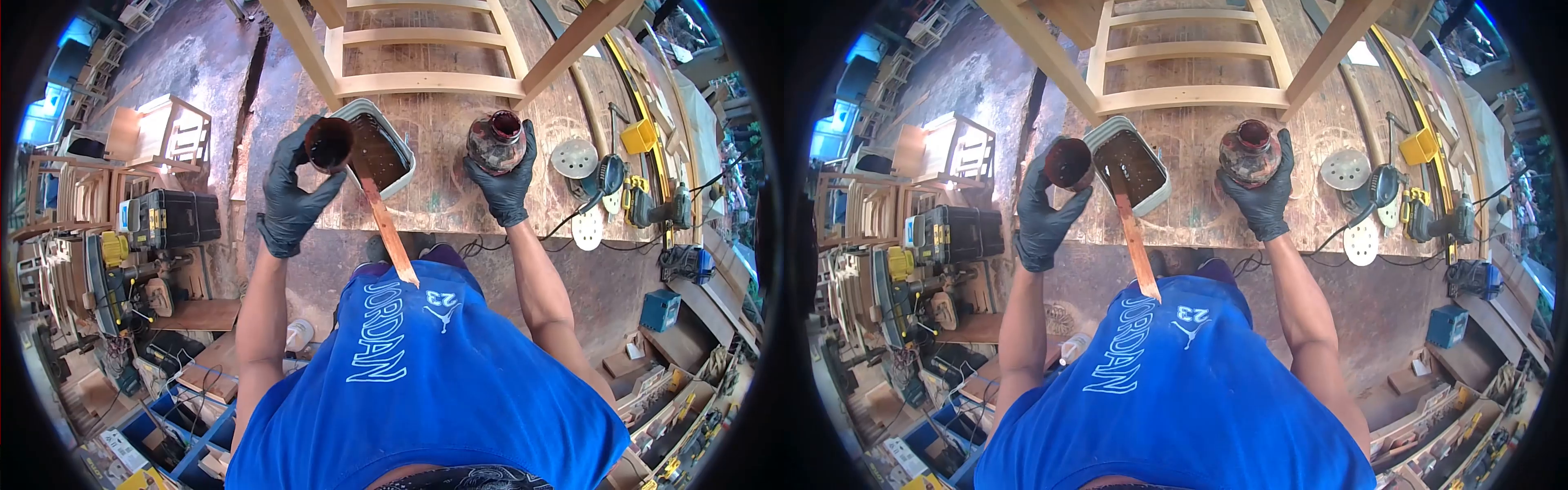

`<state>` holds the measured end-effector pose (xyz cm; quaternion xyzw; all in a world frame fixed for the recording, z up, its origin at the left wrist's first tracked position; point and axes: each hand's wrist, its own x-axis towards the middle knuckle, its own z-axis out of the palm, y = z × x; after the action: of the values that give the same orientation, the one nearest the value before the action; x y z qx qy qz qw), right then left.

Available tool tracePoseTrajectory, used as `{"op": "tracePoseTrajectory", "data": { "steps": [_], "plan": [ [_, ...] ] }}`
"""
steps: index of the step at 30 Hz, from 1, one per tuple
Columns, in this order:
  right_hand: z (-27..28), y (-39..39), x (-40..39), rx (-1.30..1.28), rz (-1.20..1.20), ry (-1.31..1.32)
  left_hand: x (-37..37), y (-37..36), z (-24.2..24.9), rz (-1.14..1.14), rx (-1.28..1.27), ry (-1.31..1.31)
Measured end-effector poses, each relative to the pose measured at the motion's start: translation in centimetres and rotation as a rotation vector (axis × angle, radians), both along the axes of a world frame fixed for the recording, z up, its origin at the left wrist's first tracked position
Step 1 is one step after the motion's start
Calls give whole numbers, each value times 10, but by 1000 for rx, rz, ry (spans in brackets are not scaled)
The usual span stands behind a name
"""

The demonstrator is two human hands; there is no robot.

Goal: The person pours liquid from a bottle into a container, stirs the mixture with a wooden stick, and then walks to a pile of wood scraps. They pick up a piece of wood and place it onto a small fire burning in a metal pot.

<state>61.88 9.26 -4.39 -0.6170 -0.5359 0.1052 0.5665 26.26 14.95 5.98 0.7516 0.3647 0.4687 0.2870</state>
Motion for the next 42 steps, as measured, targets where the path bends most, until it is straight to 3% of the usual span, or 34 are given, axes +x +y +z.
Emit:
{"op": "tracePoseTrajectory", "data": {
  "steps": [8,11,27,42],
  "plan": [
    [-13,-15,-2,-7,-45,104,-22,31,-1,15,82,297],
    [-13,-21,-1,-11,-55,214,-18,39,1,-7,74,285],
    [-17,-28,0,-63,-34,288,-8,77,-4,-178,212,379],
    [-20,-34,0,-47,-33,228,-7,84,9,-179,312,583]
  ]
}}
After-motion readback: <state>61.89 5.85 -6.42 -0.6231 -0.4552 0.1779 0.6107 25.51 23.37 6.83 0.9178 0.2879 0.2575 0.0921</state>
